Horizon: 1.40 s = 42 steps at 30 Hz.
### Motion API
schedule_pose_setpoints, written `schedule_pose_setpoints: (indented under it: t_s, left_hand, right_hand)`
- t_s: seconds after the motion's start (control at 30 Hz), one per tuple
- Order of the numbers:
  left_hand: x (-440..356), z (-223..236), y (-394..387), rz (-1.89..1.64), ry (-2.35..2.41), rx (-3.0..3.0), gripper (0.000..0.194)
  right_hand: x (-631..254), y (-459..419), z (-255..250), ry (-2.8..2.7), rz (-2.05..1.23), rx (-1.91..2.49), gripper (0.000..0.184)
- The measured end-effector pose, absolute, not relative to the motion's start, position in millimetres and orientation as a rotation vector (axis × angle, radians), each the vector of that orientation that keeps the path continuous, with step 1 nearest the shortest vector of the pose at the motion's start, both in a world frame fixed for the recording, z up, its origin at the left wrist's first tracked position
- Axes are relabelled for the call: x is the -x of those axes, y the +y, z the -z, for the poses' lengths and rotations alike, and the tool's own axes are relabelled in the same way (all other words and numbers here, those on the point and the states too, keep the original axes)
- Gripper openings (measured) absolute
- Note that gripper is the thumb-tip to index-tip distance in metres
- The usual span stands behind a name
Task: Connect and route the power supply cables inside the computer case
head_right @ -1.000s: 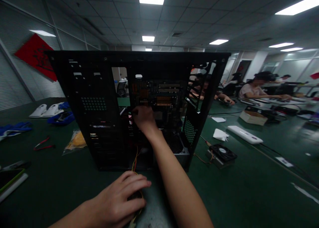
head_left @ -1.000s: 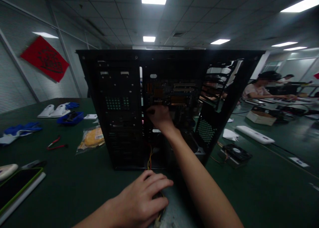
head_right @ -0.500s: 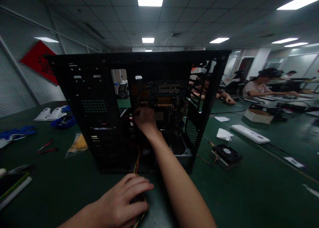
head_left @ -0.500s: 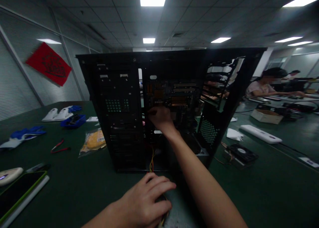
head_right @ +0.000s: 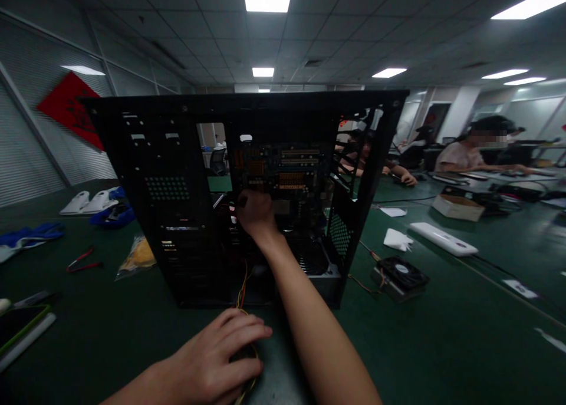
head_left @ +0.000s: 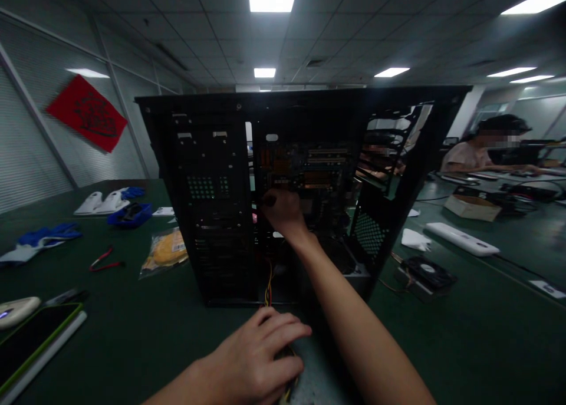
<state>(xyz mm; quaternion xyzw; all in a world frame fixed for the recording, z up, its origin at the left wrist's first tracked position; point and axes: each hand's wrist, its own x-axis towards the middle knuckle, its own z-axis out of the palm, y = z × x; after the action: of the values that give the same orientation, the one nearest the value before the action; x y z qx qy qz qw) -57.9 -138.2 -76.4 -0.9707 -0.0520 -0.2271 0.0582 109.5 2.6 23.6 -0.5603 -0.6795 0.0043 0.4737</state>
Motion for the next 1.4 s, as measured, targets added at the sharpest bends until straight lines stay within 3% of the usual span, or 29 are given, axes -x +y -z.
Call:
schedule_pose_setpoints:
  t_s: [0.53,0.77,0.93,1.07,1.27,1.4]
  left_hand:
    - [59,77,-138,0.650,-0.154,2.951,0.018]
    - [59,76,-137,0.652,-0.151,2.957,0.020]
    - [60,79,-136,0.676,-0.119,2.945,0.020]
    - [59,79,-136,0.691,-0.121,2.935,0.019]
    - [59,76,-137,0.654,-0.119,2.940,0.017]
    - [60,77,-137,0.624,-0.152,2.958,0.020]
  right_hand:
    - [-140,-14,-52,-1.891,0.000,1.252,0.025]
    - [-131,-19,-40,-2.185,-0.190,1.260,0.050]
    - [-115,-26,-39,-2.262,-0.123,1.308,0.024]
    - [-105,-37,-46,-2.305,-0.039,1.414,0.024]
    - [-104,-58,-64,-2.502,-0.287,1.239,0.022]
    - [-112,-71,-74,-2.568,-0.263,1.452,0.022]
